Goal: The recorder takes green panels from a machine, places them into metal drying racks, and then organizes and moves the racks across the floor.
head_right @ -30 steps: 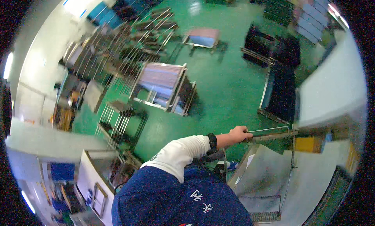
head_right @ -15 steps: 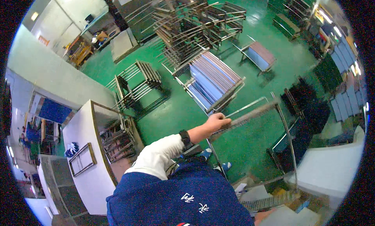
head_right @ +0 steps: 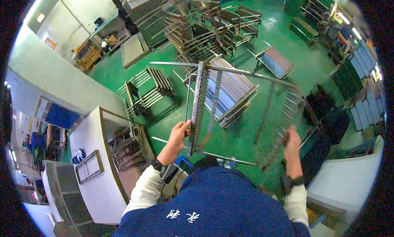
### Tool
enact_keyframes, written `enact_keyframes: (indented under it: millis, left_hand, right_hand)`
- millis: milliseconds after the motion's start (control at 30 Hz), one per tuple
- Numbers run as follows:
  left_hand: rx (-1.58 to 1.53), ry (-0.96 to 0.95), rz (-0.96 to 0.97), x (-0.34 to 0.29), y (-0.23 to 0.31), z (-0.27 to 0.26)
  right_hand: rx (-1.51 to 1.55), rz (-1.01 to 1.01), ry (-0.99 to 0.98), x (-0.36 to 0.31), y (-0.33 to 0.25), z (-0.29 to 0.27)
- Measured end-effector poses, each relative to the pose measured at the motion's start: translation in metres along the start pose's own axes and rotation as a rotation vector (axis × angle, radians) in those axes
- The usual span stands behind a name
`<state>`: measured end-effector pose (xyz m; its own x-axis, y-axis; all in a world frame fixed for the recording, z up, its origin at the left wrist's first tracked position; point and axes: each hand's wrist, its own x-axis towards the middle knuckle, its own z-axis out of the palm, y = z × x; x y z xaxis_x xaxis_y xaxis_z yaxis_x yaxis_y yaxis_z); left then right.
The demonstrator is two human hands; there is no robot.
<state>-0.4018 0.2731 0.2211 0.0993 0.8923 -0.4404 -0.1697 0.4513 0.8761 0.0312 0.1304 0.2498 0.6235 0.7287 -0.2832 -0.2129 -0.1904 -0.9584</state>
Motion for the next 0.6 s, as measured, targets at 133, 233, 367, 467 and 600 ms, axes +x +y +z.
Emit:
enact_keyframes:
  millis: [133,233,367,467,600]
  left_hand:
    - [-0.144,0.082,0.016,-0.007,0.007,-0.004]
    - [-0.203,0.232,0.017,-0.001,0.013,-0.04]
    - [-0.239,0.365,0.015,0.018,0.022,-0.084]
    - [-0.22,0.447,-0.046,0.037,0.037,-0.12]
    - [-0.24,0.49,0.016,0.075,0.061,-0.176]
  right_hand:
    - [-0.007,-0.051,-0.22,0.022,-0.021,0.14]
    - [-0.065,-0.007,-0.323,0.032,-0.036,0.201]
    - [-0.097,0.013,-0.431,0.057,-0.016,0.271]
    - [-0.143,0.073,-0.5,0.067,-0.01,0.331]
    - [-0.183,0.102,-0.54,0.077,-0.003,0.42]
